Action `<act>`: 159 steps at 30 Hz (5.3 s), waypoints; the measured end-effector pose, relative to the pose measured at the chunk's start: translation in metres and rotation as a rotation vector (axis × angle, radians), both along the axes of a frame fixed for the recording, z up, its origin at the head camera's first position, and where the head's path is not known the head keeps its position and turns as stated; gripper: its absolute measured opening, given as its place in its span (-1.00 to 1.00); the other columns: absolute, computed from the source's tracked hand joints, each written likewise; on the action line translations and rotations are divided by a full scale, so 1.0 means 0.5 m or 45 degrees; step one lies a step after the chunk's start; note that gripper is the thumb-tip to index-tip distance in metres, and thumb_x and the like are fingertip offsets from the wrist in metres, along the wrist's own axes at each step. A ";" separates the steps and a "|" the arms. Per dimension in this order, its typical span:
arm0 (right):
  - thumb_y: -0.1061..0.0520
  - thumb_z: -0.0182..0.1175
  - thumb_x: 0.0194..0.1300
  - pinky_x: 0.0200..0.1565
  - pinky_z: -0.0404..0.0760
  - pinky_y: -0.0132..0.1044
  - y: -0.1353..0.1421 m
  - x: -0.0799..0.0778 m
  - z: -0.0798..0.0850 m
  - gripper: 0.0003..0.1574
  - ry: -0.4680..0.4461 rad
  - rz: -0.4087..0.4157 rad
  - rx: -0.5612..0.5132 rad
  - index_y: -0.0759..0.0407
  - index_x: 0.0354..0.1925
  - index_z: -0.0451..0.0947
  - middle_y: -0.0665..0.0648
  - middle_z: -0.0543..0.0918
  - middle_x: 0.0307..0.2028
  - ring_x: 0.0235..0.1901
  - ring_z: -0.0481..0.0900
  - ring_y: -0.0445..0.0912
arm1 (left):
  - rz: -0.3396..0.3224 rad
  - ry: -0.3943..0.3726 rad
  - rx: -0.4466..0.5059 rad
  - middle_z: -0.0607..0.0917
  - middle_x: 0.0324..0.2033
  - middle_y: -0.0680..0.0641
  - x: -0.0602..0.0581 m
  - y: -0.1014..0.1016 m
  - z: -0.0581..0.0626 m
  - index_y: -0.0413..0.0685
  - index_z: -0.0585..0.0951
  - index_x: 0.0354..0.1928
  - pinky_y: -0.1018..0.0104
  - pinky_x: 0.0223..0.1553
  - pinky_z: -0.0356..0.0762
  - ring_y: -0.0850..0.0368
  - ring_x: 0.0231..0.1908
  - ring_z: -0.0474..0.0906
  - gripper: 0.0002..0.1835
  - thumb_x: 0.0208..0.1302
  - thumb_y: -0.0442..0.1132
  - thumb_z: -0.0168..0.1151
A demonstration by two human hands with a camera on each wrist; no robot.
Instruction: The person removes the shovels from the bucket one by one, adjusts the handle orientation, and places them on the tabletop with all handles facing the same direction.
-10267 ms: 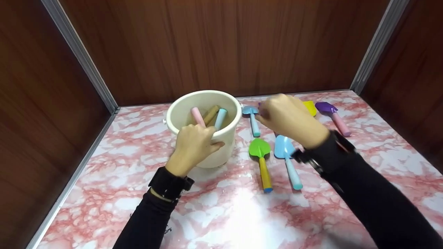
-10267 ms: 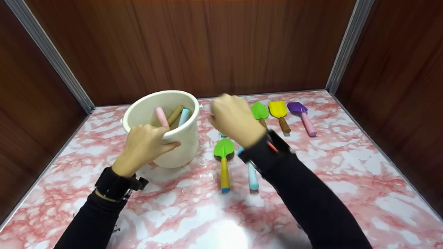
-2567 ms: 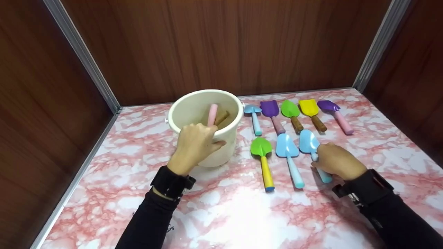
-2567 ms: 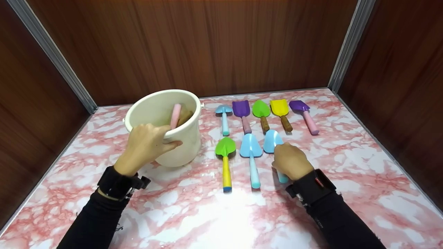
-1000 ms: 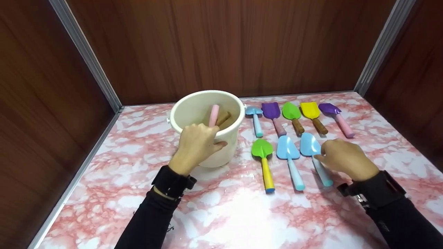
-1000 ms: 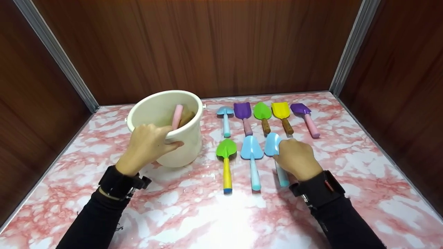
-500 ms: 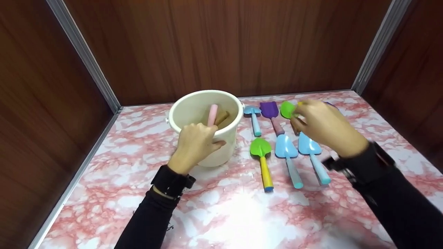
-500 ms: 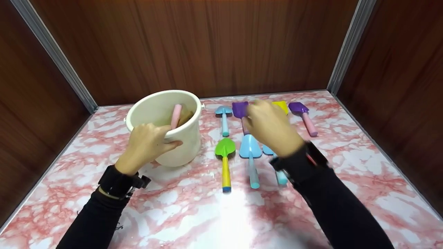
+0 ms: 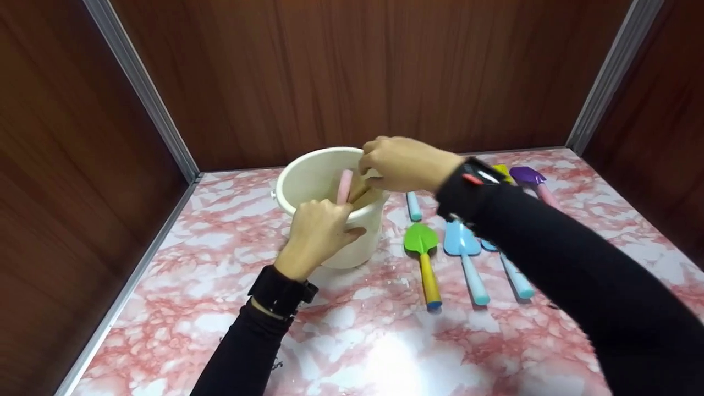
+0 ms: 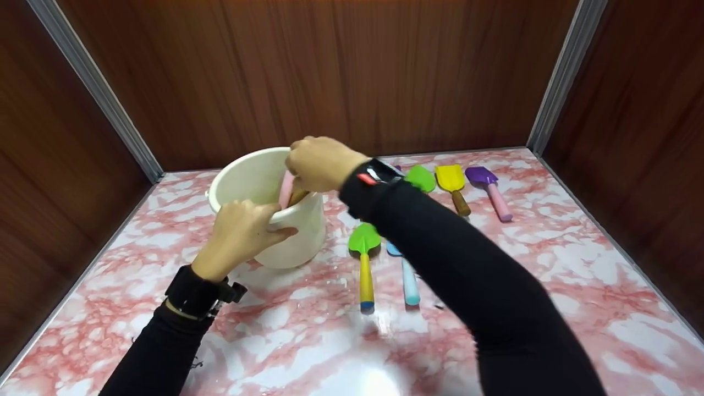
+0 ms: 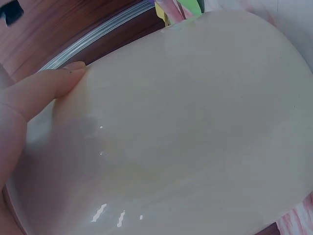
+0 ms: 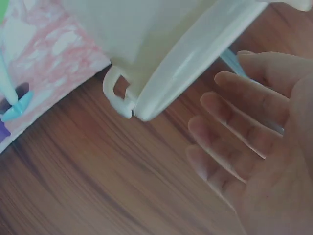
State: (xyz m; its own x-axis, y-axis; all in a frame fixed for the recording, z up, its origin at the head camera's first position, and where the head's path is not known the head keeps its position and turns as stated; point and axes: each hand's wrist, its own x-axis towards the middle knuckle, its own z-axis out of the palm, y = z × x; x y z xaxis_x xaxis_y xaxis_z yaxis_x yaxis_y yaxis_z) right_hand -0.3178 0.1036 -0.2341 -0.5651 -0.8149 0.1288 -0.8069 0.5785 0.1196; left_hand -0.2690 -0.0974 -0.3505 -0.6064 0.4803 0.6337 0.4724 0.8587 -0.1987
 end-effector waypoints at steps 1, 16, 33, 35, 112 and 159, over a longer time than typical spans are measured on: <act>0.14 0.36 0.43 0.10 0.68 0.04 -0.014 -0.006 -0.002 -0.69 -0.039 -0.016 0.023 0.22 0.08 0.76 0.24 0.73 -0.01 -0.02 0.71 0.14 | -0.002 -0.005 -0.003 0.60 -0.70 -0.06 0.000 0.001 0.000 -0.30 0.62 0.27 0.07 -0.71 0.47 -0.01 -0.72 0.52 -0.09 0.07 0.25 0.64; 0.01 0.20 0.42 -0.29 0.45 -0.26 -0.086 -0.065 -0.055 -0.74 -0.530 -0.324 0.381 0.06 -0.11 0.77 -0.04 0.54 -0.44 -0.36 0.48 -0.10 | -0.067 0.019 0.058 0.66 -0.64 -0.10 0.000 0.023 -0.001 -0.03 0.68 -0.43 -0.01 -0.67 0.46 -0.15 -0.65 0.61 -0.53 0.06 0.18 0.66; 0.18 0.26 0.08 -0.44 0.45 -0.19 -0.112 -0.184 -0.174 -0.76 -0.336 -0.288 0.372 0.00 -0.65 0.48 -0.05 0.45 -0.61 -0.54 0.40 -0.10 | -0.047 0.016 0.063 0.62 -0.66 -0.09 0.003 0.011 -0.001 -0.04 0.64 -0.45 0.00 -0.69 0.47 -0.11 -0.67 0.56 -0.51 0.04 0.17 0.67; 0.19 0.24 0.08 -0.43 0.46 -0.18 -0.108 -0.177 -0.170 -0.74 -0.349 -0.317 0.344 0.00 -0.67 0.45 -0.04 0.44 -0.62 -0.53 0.41 -0.09 | -0.053 0.014 0.064 0.61 -0.67 -0.08 0.001 0.012 -0.002 -0.04 0.63 -0.46 0.01 -0.69 0.46 -0.11 -0.68 0.55 -0.51 0.05 0.17 0.66; 0.03 0.30 0.50 -0.22 0.58 0.30 0.465 0.117 -0.079 -0.69 0.226 -0.761 -0.532 0.28 -0.16 0.75 0.30 0.72 -0.22 -0.27 0.67 0.24 | -0.086 0.105 0.054 0.45 -0.77 0.02 -0.013 0.009 -0.001 -0.04 0.57 -0.57 0.04 -0.67 0.43 0.02 -0.73 0.38 -0.47 0.05 0.17 0.66; 0.04 0.39 0.29 -0.43 0.57 -0.11 0.568 0.130 -0.286 -0.59 -0.591 -1.125 -0.159 0.31 -0.49 0.53 0.20 0.55 -0.54 -0.61 0.57 0.00 | -0.057 0.091 0.064 0.47 -0.77 0.01 -0.010 0.008 -0.007 -0.04 0.57 -0.56 0.01 -0.69 0.47 -0.03 -0.74 0.44 -0.47 0.04 0.18 0.65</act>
State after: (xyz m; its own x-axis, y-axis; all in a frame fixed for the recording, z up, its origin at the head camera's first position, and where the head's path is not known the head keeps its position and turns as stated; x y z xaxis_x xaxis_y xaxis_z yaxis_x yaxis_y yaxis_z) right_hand -0.2530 0.3874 -0.3773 -0.9766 -0.0746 -0.2017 -0.0335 0.9792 -0.2002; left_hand -0.2740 -0.0932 -0.3538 -0.5377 0.4722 0.6985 0.4965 0.8469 -0.1903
